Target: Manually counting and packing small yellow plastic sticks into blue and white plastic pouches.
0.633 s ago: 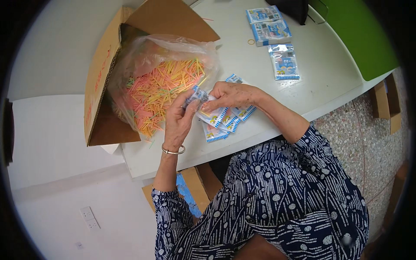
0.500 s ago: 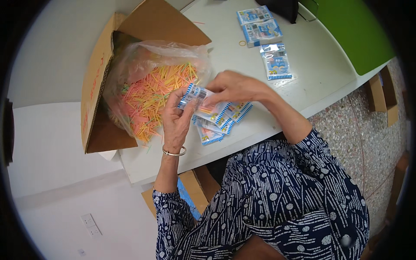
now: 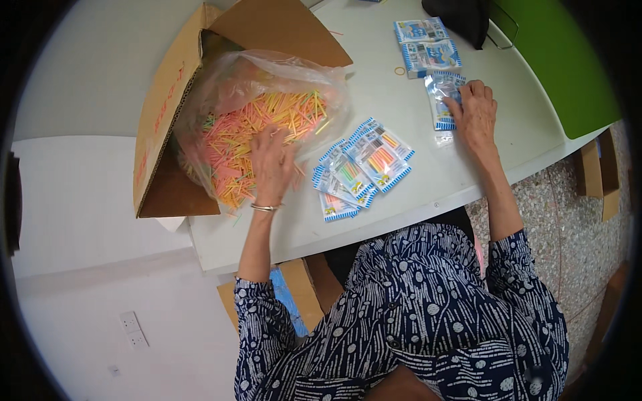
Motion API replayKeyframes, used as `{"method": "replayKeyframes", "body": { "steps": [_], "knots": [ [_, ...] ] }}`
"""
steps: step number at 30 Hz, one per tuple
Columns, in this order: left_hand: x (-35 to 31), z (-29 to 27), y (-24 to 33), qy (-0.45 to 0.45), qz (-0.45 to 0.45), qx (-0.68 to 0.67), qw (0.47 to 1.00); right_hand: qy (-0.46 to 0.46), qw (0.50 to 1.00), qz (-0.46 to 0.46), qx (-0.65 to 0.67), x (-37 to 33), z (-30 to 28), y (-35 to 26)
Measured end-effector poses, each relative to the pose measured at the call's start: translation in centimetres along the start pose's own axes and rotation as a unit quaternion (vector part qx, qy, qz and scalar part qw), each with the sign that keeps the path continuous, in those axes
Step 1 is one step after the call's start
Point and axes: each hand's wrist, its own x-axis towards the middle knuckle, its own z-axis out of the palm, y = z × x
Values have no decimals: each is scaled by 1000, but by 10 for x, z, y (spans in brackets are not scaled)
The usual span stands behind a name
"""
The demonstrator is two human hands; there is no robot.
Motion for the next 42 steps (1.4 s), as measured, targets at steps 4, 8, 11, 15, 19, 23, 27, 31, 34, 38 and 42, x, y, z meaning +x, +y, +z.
{"method": "replayKeyframes", "body": {
  "steps": [4, 8, 11, 15, 19, 23, 27, 31, 34, 38, 42],
  "knots": [
    [9, 4, -38, -33, -22, 117, 992, 32, 998, -20, 44, 4, 7, 11],
    [34, 16, -48, -104, 7, 238, 966, 83, 993, -21, 78, 6, -3, 9],
    [51, 24, -52, -142, -4, 257, 956, 0, 991, 86, 103, 5, -17, 5],
    [53, 36, -71, -93, 28, 294, 951, -11, 969, 73, 238, 4, -22, -3],
    [56, 23, -63, -127, -10, 205, 970, -30, 929, 100, 355, 2, -28, -6],
    [80, 25, -51, -170, -76, 171, 968, -57, 889, 111, 440, 2, -34, -17],
    [78, 48, -60, -92, 3, 245, 965, -170, 872, 71, 453, 2, -32, -33],
    [78, 65, -65, 40, 62, 264, 962, -195, 857, 31, 476, 0, -29, -65],
    [73, 63, -63, 0, 17, 260, 965, -213, 843, 28, 493, 0, -31, -90],
    [61, 56, -58, -9, -54, 182, 982, -218, 829, 30, 514, -1, -21, -108],
    [52, 53, -65, 26, -37, 159, 986, -248, 824, 15, 509, 3, -22, -128]
  ]
}}
